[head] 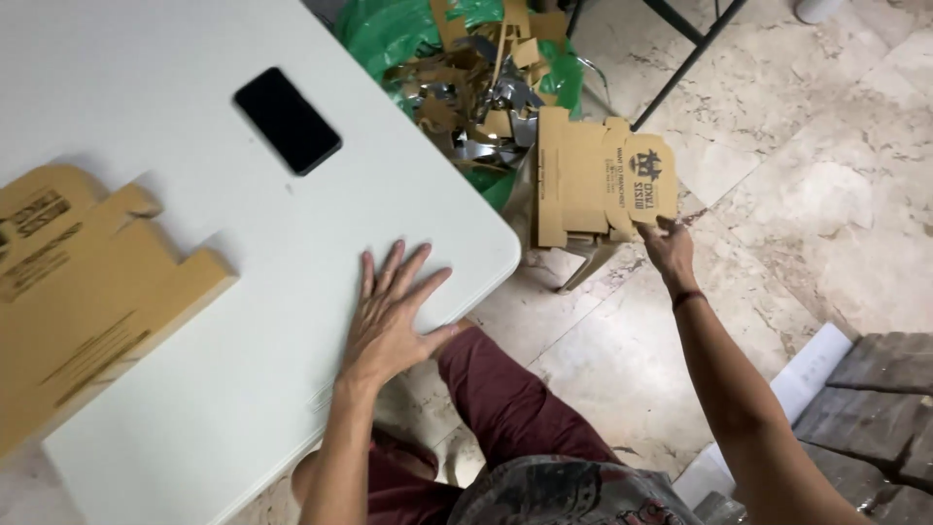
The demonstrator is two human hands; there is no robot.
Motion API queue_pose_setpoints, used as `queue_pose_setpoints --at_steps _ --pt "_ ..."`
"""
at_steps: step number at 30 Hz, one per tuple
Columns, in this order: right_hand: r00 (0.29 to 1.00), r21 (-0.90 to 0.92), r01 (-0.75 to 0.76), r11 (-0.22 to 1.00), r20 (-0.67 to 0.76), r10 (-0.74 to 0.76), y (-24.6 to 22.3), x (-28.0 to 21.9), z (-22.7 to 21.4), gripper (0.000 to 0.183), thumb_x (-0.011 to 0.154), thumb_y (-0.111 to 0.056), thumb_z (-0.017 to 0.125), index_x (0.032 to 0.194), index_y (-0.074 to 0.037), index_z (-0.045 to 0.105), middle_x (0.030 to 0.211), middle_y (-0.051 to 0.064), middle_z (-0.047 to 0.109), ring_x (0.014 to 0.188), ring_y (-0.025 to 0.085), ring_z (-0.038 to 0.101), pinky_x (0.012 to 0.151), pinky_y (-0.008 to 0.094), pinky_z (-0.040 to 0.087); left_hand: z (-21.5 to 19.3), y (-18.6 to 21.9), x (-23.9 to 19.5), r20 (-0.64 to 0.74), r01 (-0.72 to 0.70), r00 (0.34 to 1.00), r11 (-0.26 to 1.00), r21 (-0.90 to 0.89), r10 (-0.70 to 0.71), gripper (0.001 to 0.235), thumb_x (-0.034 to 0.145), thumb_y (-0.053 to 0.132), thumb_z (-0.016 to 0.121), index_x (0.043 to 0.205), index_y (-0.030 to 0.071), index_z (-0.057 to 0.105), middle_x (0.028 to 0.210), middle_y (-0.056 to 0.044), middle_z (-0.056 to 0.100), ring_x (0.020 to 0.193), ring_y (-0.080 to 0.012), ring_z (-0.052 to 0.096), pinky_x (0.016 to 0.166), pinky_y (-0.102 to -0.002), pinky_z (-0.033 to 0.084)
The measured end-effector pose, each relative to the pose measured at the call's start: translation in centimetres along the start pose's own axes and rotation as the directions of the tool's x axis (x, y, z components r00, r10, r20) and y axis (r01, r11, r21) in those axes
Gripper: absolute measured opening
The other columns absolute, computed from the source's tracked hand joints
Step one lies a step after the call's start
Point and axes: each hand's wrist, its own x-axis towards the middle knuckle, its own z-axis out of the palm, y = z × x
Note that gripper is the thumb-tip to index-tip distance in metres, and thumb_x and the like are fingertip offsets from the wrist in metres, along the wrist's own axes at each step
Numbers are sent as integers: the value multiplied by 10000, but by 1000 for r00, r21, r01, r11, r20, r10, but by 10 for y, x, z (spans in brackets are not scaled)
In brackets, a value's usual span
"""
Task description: Folding flat cardboard templates into boxes and organizing them into stacks.
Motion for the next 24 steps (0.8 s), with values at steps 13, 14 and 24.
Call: queue_pose_setpoints --at_steps 13,14,24 --pt "873 -40 -441 897 210 439 4 176 14 1009 870 -276 904 1429 292 285 1411 541 317 1317 678 355 973 820 303 13 -5 64 -2 -96 995 995 -19 95 714 750 591 818 1302 156 688 1531 -120 526 1494 -393 367 1253 -624 120" --pt "869 -40 -450 892 212 448 -9 176 13 1009 870 -276 904 1429 292 285 1411 541 317 1317 678 355 973 820 303 13 -6 65 8 -96 995 995 -20 96 714 750 591 818 1302 156 688 1531 -120 526 1494 -393 367 1253 -624 120" --pt "815 -363 -485 796 143 562 -17 199 13 664 743 -415 924 1140 29 630 1133 183 679 937 349 663 658 466 587 7 -2 78 44 -137 989 990 -33 138 571 869 455 725 1322 116 646 1576 -133 456 1523 -412 324 1272 -660 134"
